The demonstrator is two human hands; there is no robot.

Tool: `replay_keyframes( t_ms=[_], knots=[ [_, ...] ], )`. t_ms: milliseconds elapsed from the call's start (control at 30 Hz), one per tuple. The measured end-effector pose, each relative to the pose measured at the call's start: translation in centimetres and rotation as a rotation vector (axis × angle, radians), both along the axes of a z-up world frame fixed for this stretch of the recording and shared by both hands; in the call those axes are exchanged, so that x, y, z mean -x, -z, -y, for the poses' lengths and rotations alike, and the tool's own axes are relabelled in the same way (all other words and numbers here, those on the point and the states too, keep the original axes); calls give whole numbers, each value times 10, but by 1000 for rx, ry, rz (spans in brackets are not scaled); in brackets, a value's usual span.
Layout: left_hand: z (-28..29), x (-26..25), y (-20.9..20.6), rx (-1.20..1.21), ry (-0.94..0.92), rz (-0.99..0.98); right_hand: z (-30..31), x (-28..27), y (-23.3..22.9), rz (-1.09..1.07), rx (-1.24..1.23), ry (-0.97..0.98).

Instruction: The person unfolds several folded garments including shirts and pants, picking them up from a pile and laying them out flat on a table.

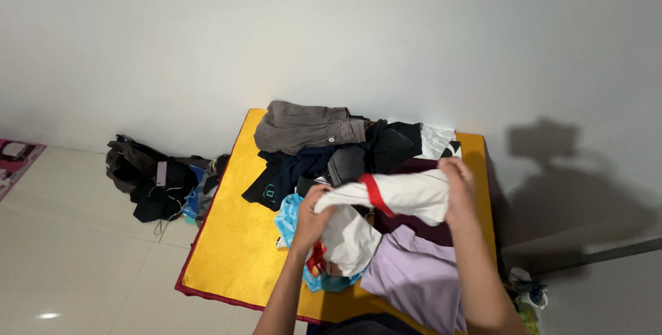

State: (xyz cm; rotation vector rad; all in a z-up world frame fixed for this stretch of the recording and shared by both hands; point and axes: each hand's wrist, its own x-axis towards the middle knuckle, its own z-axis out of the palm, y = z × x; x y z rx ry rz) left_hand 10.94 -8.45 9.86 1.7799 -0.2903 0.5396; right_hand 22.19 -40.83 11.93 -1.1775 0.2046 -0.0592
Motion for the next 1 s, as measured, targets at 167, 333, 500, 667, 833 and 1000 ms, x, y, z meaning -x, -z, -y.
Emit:
replay_keyframes(
  t_ms=[167,333,500,667,833,1000],
  knots=[
    [45,47,-42,-277,413,-621,30,-3,-7,201,466,1],
    [82,64,-7,-923,760,-690,-23,1,13,329,941,-196],
    [70,55,35,-594,479,-481,-122,27,50,348,977,-391],
    [51,47,37,-233,184,-603,-167,33,91,294,1423,-513],
    [38,42,32,-122,-154,-338,-162,16,103,472,1325,-396],
    [39,30,11,-101,-305,-162,-133,5,43,502,807,-476]
  ],
)
